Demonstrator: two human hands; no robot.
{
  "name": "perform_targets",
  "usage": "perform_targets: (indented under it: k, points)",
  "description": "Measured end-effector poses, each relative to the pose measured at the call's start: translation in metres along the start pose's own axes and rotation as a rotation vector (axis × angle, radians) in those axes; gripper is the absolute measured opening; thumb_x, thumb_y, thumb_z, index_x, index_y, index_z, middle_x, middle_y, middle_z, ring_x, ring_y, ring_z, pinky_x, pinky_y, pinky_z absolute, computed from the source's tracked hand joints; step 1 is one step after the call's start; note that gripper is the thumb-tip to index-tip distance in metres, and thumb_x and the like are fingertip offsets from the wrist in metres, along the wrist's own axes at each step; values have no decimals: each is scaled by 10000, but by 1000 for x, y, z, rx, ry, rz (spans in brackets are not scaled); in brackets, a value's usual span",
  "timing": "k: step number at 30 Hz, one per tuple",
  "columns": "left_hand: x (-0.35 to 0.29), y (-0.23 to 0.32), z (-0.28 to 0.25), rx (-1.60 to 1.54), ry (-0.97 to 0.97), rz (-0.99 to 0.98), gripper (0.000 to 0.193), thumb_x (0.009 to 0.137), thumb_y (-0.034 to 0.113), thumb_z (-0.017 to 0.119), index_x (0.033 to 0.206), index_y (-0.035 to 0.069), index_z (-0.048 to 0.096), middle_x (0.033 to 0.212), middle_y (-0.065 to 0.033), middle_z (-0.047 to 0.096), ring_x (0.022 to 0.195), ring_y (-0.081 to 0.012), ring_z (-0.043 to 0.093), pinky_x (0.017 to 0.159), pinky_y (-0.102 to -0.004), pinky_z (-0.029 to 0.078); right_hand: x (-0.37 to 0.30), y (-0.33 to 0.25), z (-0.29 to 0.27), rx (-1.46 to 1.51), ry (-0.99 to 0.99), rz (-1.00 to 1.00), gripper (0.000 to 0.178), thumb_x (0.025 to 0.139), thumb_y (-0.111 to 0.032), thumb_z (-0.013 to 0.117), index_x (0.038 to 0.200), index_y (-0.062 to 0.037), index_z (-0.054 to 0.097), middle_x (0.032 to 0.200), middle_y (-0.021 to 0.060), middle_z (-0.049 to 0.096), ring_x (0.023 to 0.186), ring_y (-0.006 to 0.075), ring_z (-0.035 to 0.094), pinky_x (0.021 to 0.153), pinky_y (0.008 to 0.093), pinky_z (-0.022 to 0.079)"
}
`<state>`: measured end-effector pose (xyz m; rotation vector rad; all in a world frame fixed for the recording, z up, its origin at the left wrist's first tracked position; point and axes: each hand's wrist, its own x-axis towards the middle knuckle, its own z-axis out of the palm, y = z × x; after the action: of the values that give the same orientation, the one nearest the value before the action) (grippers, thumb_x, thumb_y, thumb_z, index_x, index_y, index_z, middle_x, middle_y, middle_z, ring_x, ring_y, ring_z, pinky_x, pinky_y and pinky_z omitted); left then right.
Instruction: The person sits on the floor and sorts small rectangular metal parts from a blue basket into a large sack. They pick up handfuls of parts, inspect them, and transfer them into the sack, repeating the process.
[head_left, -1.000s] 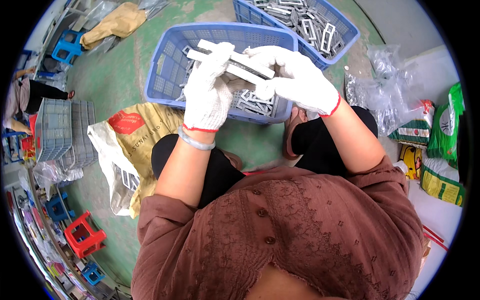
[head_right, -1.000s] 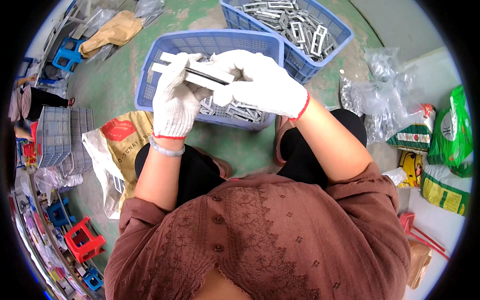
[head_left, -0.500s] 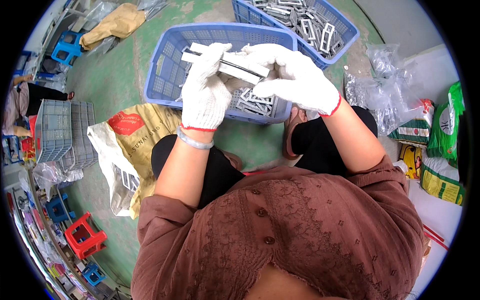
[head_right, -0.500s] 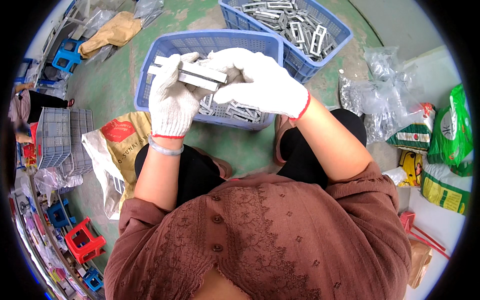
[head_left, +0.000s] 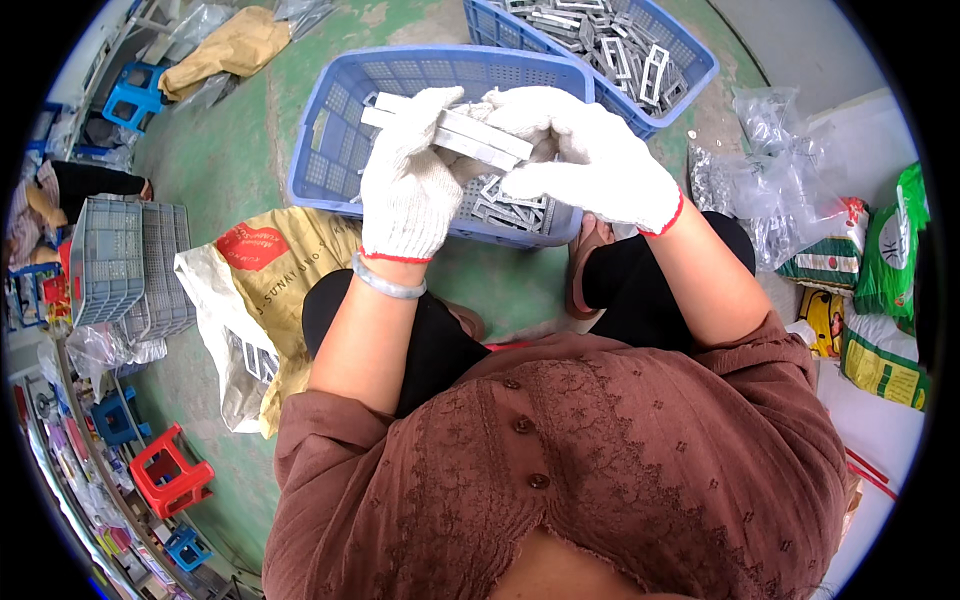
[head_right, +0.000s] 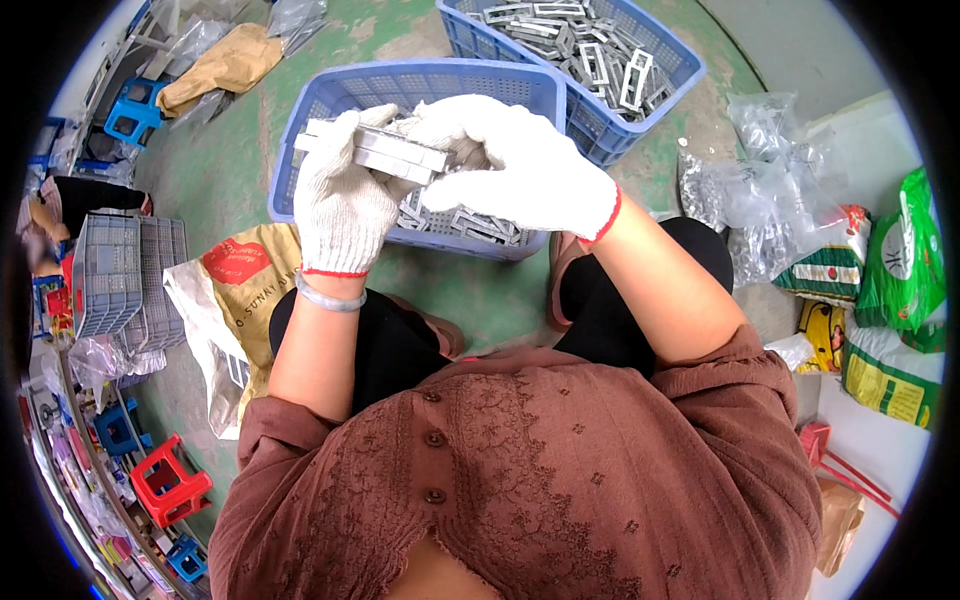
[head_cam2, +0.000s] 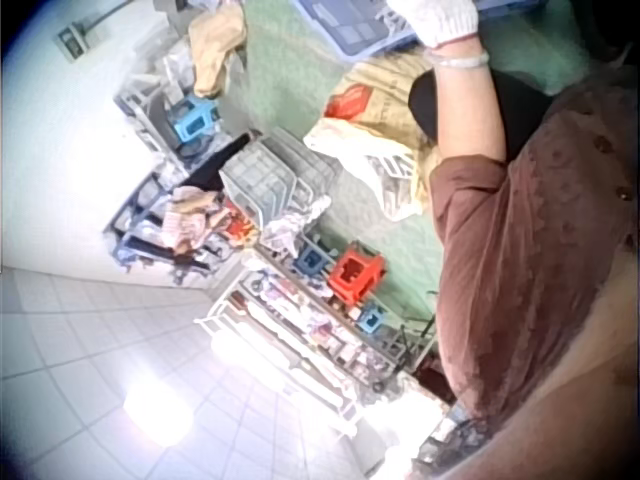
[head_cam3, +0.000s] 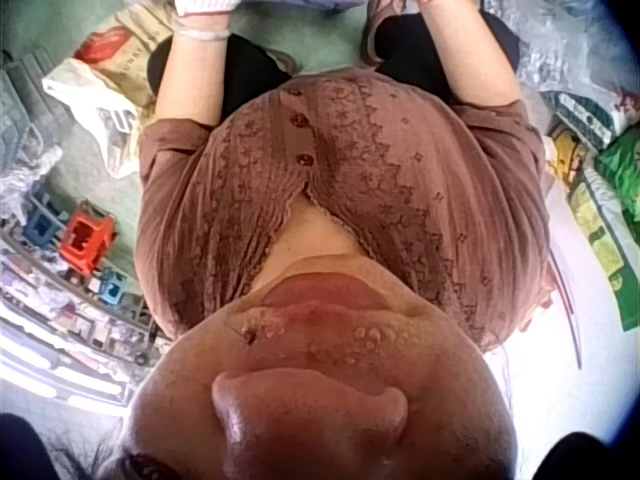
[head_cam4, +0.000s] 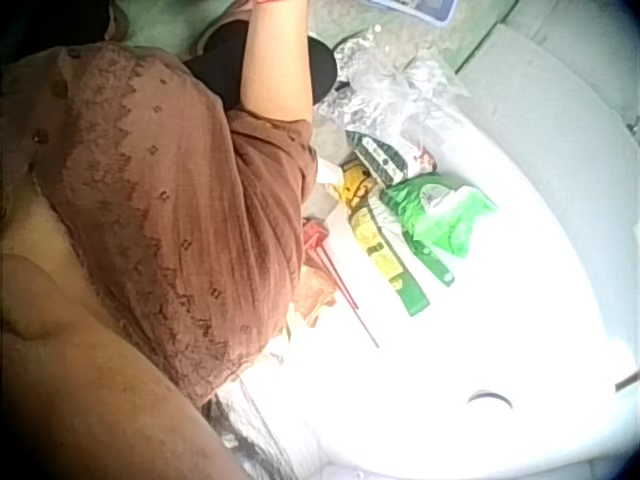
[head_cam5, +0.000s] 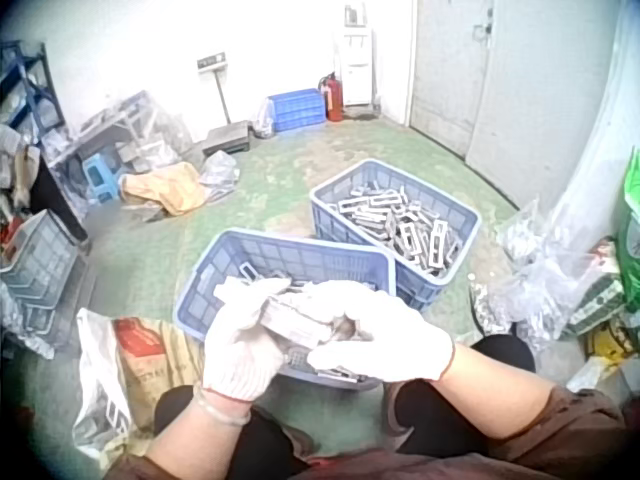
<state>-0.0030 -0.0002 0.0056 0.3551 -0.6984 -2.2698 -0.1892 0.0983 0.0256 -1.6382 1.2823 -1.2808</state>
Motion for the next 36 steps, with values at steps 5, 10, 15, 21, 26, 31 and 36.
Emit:
perform_targets:
  k: [5, 10, 15, 21, 26, 31, 36]
  points:
    - [0, -1, -1, -38, 52, -13, 324, 967, 208, 593, 1206, -10, 580, 1195, -185, 622, 1134, -347, 620, 901, -532, 572, 0, -3, 0, -34, -1, 43, 541, 783, -198, 842, 1243, -33, 612, 1052, 76, 730, 927, 121, 666, 846, 303, 542]
    - [-3, -3, 4, -6, 103, 30, 294, 963, 219, 607, 1185, 28, 582, 1149, -141, 631, 1086, -337, 641, 873, -537, 581, -1, -3, 0, 18, -36, 97, 520, 800, -101, 810, 1267, -20, 596, 1134, 72, 694, 1015, 122, 628, 904, 298, 509]
    - [-3, -3, 3, 26, 92, 32, 302, 960, 233, 613, 1192, 43, 581, 1140, -127, 630, 1061, -328, 651, 837, -543, 591, 0, -4, 0, 43, -70, 140, 527, 807, -18, 785, 1292, -8, 579, 1191, 71, 664, 1072, 128, 607, 948, 303, 492]
    - [-2, -4, 3, 49, 95, 27, 313, 972, 256, 608, 1198, 41, 587, 1114, -126, 640, 1041, -332, 661, 832, -524, 595, 0, 4, 4, 131, 1, 64, 425, 824, -170, 786, 1187, -9, 632, 966, 73, 737, 879, 115, 671, 809, 283, 538]
    - [-3, -4, 3, 4, 96, 4, 313, 982, 250, 600, 1207, 32, 591, 1114, -141, 648, 1041, -342, 667, 841, -535, 592, 0, 1, 3, 70, 4, 57, 433, 823, -187, 788, 1187, -10, 633, 965, 79, 736, 876, 119, 675, 811, 287, 537]
    - [-2, -4, 4, -7, 63, -2, 305, 989, 245, 592, 1210, 34, 592, 1124, -159, 652, 1040, -354, 671, 839, -543, 592, 0, 5, 2, 70, 9, 62, 442, 816, -181, 790, 1190, -5, 633, 952, 76, 733, 865, 121, 669, 801, 288, 536]
    - [-2, -4, 3, -27, 57, -1, 325, 990, 244, 587, 1223, 18, 580, 1134, -176, 651, 1031, -361, 676, 825, -541, 604, -1, 6, 4, 204, 17, 100, 428, 834, -166, 767, 1202, 5, 632, 956, 73, 729, 867, 121, 661, 803, 281, 535]
